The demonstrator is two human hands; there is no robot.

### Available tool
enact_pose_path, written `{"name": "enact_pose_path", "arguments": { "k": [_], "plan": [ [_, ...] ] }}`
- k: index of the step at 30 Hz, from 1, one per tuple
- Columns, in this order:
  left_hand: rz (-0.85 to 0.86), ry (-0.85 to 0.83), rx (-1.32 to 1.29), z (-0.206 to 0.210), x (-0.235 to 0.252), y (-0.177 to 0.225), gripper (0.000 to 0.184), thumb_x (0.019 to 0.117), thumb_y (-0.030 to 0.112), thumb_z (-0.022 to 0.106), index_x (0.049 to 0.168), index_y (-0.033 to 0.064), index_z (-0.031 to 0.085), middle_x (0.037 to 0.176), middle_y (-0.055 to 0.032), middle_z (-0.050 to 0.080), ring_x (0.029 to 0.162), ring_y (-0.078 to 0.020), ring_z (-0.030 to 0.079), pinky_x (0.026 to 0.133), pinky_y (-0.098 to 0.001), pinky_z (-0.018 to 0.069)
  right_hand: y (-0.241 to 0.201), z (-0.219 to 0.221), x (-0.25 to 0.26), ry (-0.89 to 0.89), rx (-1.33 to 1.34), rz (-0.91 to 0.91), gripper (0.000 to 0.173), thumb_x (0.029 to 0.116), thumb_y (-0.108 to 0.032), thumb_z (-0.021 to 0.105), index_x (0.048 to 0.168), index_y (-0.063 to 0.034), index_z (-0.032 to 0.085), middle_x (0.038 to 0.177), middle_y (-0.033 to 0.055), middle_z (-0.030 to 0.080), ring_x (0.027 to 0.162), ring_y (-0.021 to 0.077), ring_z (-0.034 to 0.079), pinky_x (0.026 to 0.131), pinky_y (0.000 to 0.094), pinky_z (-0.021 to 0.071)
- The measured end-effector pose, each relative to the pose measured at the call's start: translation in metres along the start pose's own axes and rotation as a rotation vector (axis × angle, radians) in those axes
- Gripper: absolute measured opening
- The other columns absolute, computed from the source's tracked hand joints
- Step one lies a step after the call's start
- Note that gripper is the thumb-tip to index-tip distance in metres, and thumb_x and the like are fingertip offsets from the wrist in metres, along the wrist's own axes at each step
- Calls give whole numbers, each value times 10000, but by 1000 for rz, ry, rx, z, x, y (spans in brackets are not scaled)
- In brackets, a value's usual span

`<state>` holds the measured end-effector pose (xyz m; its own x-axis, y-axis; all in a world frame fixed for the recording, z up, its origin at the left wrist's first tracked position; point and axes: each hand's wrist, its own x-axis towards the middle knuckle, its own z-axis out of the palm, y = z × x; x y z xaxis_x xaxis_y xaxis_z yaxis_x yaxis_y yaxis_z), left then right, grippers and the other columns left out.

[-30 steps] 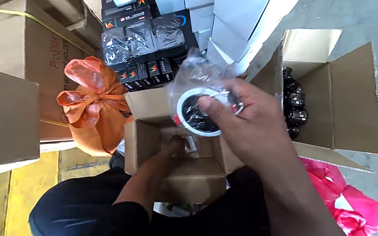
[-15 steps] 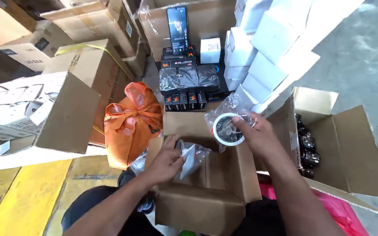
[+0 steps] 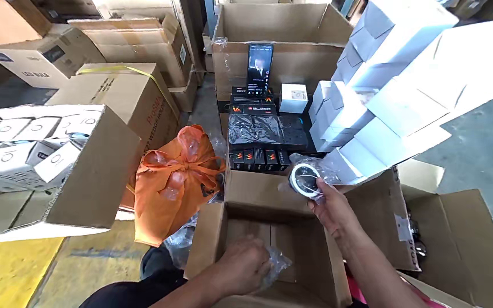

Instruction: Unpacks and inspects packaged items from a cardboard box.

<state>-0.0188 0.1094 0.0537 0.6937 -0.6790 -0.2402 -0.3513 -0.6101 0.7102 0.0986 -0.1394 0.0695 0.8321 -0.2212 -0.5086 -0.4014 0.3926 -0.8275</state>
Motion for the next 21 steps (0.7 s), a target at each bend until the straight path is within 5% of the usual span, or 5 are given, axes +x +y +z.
{"name": "enact_pose_path", "arguments": {
  "k": [6,11,15,18,21],
  "plan": [
    [-44,-4,-82,-1,2,-2,421,1070,336,461,848,27,641,884,-134,669,951,-290,664,915,-509,515,-3,-1,9,47,163,-8,386,1054,-121,539,1399,1,417,1185,191,624,934,254,712,800,372,625],
    [-210,48,-199,-5,5,1,424,1092,399,402,972,69,640,805,-97,654,804,-251,673,770,-505,550,14,-1,-14,141,-299,-396,878,921,-210,708,1601,-35,181,1576,207,357,1349,258,497,1051,418,490],
    [-57,144,-23,-5,7,-1,410,1100,386,404,992,78,652,814,-85,672,846,-241,685,841,-476,550,29,-5,-39,-354,-776,-789,352,900,-108,621,1234,-11,680,1449,162,561,1365,260,518,1100,472,472],
    [192,277,237,4,10,-8,327,1080,321,472,950,96,671,839,-60,686,881,-228,694,848,-430,566,39,-5,-54,-890,-1104,-570,495,815,31,636,1249,-189,729,1556,113,471,1460,305,404,1149,555,402],
    [285,314,302,8,9,-10,295,1078,290,488,930,101,660,833,-61,689,847,-214,703,824,-407,579,53,-6,-55,-1082,-1295,-390,496,811,-11,709,1287,-150,698,1619,180,364,1482,366,366,1138,577,402]
  ]
}}
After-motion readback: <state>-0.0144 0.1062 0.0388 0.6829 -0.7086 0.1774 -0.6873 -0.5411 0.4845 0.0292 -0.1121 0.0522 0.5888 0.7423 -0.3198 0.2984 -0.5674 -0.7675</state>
